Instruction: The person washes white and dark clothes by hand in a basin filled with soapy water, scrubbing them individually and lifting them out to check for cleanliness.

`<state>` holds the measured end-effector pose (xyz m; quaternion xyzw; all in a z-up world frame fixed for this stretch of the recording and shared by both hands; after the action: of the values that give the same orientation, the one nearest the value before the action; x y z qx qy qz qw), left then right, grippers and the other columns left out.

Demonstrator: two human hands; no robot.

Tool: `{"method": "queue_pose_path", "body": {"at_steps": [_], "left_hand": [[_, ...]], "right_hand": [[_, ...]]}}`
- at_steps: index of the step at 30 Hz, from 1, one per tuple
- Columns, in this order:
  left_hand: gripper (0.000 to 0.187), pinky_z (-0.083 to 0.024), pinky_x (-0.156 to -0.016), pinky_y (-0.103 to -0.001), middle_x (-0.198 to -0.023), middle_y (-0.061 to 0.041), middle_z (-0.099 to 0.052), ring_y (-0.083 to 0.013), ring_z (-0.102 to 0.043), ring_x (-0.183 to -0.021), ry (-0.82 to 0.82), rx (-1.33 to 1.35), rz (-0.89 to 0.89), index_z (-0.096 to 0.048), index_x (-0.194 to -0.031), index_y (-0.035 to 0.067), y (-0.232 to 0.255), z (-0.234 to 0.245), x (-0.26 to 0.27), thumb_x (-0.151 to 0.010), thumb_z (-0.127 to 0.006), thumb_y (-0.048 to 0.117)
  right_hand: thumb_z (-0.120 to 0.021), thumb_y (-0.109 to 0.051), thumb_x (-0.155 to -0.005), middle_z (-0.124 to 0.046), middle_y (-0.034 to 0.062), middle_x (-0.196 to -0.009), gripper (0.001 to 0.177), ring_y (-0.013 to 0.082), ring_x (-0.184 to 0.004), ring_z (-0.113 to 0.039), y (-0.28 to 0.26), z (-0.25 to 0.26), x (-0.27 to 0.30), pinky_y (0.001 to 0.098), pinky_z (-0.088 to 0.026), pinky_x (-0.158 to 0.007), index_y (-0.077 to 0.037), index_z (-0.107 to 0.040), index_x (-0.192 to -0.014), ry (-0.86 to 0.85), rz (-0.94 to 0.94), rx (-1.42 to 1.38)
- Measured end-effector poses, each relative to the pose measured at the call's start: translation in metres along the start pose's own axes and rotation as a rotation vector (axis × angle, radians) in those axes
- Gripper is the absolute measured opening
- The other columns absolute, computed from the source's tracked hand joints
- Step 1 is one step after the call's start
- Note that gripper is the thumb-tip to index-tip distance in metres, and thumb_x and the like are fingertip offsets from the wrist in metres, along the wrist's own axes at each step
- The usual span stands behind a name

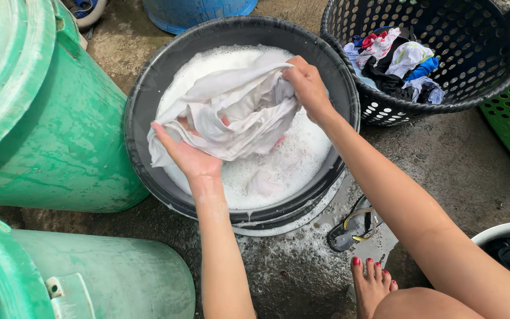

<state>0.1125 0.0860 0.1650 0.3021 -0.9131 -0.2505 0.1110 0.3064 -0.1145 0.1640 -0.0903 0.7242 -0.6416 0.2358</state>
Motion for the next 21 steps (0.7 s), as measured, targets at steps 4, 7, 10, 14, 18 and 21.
{"method": "queue_pose_path", "body": {"at_steps": [4, 7, 10, 14, 18, 21], "left_hand": [[0.085, -0.043, -0.106, -0.048, -0.146, -0.017, -0.045, -0.0311, -0.05, -0.133, 0.186, 0.219, 0.449, -0.036, -0.152, 0.003, -0.142, 0.073, 0.011, -0.098, -0.045, 0.068], [0.052, -0.039, -0.121, -0.04, -0.133, -0.008, -0.045, -0.0222, -0.047, -0.137, -0.418, 0.185, 0.114, -0.04, -0.15, 0.007, -0.144, 0.058, 0.012, -0.113, -0.046, 0.043], [0.046, -0.04, -0.1, -0.038, -0.136, -0.009, -0.057, -0.0226, -0.055, -0.119, -0.064, 0.194, 0.445, -0.05, -0.14, 0.008, -0.184, 0.073, 0.014, -0.105, -0.038, 0.036], [0.048, -0.039, -0.109, -0.047, -0.139, -0.021, -0.052, -0.0316, -0.053, -0.126, -0.224, -0.068, 0.259, -0.045, -0.15, 0.002, -0.096, 0.035, 0.006, -0.114, -0.033, 0.033], [0.058, -0.044, -0.114, -0.049, -0.154, -0.027, -0.045, -0.0407, -0.057, -0.129, -0.223, -0.325, 0.183, -0.025, -0.161, 0.012, -0.034, -0.006, 0.023, -0.108, -0.029, 0.036], [0.062, -0.05, -0.107, -0.052, -0.152, -0.032, -0.043, -0.0431, -0.061, -0.122, -0.27, -0.256, 0.217, -0.012, -0.164, 0.02, -0.03, -0.036, 0.03, -0.107, -0.028, 0.037]], "right_hand": [[-0.063, -0.02, -0.081, -0.057, 0.0071, -0.095, 0.021, 0.0241, -0.089, -0.058, -0.015, -0.115, 0.075, 0.0351, -0.048, -0.082, -0.003, -0.054, -0.073, -0.356, 0.443, 0.443], [-0.066, -0.015, -0.079, -0.058, 0.0107, -0.095, 0.015, 0.0279, -0.087, -0.055, -0.009, -0.127, 0.075, 0.0397, -0.045, -0.078, -0.003, -0.058, -0.083, -0.244, 0.526, 0.641], [-0.066, -0.012, -0.083, -0.057, 0.0087, -0.087, 0.013, 0.0233, -0.08, -0.053, 0.02, -0.103, 0.029, 0.038, -0.045, -0.071, -0.005, -0.057, -0.088, -0.13, 0.326, 0.569], [-0.062, -0.015, -0.092, -0.05, -0.002, -0.069, 0.02, 0.0118, -0.059, -0.042, 0.08, 0.013, -0.015, 0.0333, -0.031, -0.052, -0.011, -0.05, -0.077, 0.174, -0.271, -0.027], [-0.062, -0.011, -0.087, -0.06, 0.0017, -0.079, 0.016, 0.0144, -0.064, -0.058, 0.069, 0.093, -0.014, 0.0314, -0.05, -0.055, -0.014, -0.05, -0.076, 0.212, -0.348, -0.133], [-0.064, -0.009, -0.083, -0.06, 0.0046, -0.084, 0.015, 0.0166, -0.066, -0.058, 0.064, 0.104, -0.011, 0.0366, -0.049, -0.057, -0.013, -0.05, -0.08, 0.244, -0.388, -0.023]]}}
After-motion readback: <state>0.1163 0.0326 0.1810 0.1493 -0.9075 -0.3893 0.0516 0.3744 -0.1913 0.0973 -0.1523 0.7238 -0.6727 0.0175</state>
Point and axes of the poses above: each hand's wrist, its own x-axis away from the middle knuckle, its own z-axis out of the back of the hand, y = z × x, the point moved 9 cm from there along -x, towards the middle knuckle
